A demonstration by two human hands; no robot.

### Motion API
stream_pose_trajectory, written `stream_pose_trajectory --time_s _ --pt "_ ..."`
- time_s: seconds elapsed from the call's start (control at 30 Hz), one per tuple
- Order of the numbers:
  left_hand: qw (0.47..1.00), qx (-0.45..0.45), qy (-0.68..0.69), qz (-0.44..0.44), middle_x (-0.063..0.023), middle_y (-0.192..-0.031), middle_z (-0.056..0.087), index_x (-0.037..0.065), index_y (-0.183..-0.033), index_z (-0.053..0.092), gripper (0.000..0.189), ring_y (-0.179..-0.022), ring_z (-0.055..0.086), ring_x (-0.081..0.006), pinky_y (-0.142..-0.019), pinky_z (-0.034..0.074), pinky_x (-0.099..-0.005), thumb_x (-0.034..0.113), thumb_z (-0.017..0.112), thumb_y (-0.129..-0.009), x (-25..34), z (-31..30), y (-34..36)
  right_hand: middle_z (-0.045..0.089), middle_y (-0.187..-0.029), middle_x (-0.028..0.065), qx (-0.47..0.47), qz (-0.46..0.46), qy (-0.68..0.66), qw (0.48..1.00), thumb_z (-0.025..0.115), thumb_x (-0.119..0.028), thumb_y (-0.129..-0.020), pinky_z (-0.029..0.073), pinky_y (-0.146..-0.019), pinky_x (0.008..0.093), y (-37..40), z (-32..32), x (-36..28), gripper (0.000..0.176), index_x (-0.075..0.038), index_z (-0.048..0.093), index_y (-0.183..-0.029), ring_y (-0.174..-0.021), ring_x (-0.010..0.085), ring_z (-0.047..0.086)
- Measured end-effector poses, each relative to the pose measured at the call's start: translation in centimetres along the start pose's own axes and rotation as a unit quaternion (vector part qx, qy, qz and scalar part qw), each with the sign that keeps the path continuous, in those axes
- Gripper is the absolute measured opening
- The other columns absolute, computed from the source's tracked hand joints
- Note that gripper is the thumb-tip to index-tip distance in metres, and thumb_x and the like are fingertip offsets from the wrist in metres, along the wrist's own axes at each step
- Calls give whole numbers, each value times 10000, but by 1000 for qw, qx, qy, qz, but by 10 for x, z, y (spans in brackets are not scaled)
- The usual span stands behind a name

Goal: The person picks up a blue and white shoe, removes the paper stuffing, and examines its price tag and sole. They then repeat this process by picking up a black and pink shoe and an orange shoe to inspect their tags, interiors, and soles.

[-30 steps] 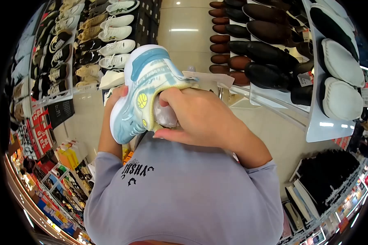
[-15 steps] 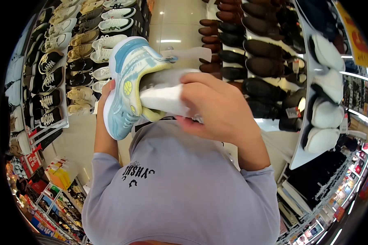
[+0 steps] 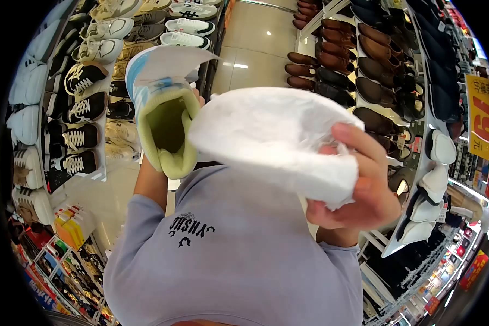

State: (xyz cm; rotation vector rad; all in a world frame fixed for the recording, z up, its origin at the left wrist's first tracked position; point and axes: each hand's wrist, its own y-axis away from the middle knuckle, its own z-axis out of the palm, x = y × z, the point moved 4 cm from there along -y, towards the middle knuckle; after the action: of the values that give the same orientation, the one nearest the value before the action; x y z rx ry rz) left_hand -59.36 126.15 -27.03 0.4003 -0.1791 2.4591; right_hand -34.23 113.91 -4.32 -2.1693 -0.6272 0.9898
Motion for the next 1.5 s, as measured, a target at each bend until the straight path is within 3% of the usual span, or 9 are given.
stream_pose_trajectory --time_s 0.17,0.3,0.63,0.7,0.77,0.8,1.1,1.37,1.5 --pt "995 0 86 -45 -153 -1332 494 21 -1393 335 1006 -1180 529 -297 -1015 434 -435 672 661 -700 15 38 -18 658 -913 204 -61 0 14 998 760 -136 -733 542 -769 485 -22 23 -10 527 -65 405 -1116 -937 423 627" --pt "990 70 91 -86 -156 -1324 501 18 -1386 346 955 -1172 536 -297 -1011 438 -433 637 656 -728 19 53 -18 622 -833 156 -127 0 125 984 763 -61 -568 559 -627 399 -41 48 -7 333 -33 494 -763 -866 366 657" --pt "977 172 77 -101 -165 -1301 520 12 -1366 375 828 -1152 553 -296 -1001 447 -430 551 642 -798 22 51 -29 595 -824 122 -163 -7 50 985 718 -24 -507 531 -610 379 -49 70 35 424 -33 499 -871 -797 322 627" --pt "974 197 2 -113 -175 -1275 540 4 -1333 417 661 -1132 567 -298 -988 459 -426 420 613 -859 22 44 -33 594 -819 126 -175 -8 32 984 717 -25 -508 527 -612 371 -53 72 44 427 -29 515 -884 -782 316 621" --pt "976 116 118 -145 -182 -1268 544 -2 -1319 431 666 -1122 573 -303 -979 469 -420 423 627 -844 23 58 -40 590 -805 132 -182 17 -14 983 721 -32 -512 521 -616 358 -57 74 55 441 -24 530 -910 -780 322 616" --pt "965 201 65 -154 -171 -1283 539 19 -1333 433 717 -1143 558 -306 -996 456 -426 466 648 -814 25 67 -43 595 -808 121 -192 26 -12 981 725 -43 -523 516 -615 347 -62 75 59 447 -35 547 -933 -783 309 615" --pt "975 134 44 -172 -164 -1295 533 30 -1342 428 745 -1156 547 -306 -1007 446 -428 496 648 -803 18 50 -94 572 -773 69 -225 46 -15 973 692 -53 -582 489 -551 353 -84 88 93 440 -68 538 -993 -724 260 589" --pt "981 83 55 -167 -158 -1305 527 40 -1350 424 770 -1169 538 -305 -1016 437 -430 522 649 -793 3 39 -172 621 -930 124 -219 44 35 974 746 -30 -562 516 -659 368 -102 64 142 445 -39 591 -980 -804 312 615" --pt "986 46 77 -139 -156 -1311 524 45 -1354 422 782 -1175 533 -305 -1021 433 -431 535 649 -788 -5 38 -214 640 -1014 122 -73 -4 121 990 759 -47 -596 529 -715 386 -113 35 165 391 -28 665 -975 -928 348 632"
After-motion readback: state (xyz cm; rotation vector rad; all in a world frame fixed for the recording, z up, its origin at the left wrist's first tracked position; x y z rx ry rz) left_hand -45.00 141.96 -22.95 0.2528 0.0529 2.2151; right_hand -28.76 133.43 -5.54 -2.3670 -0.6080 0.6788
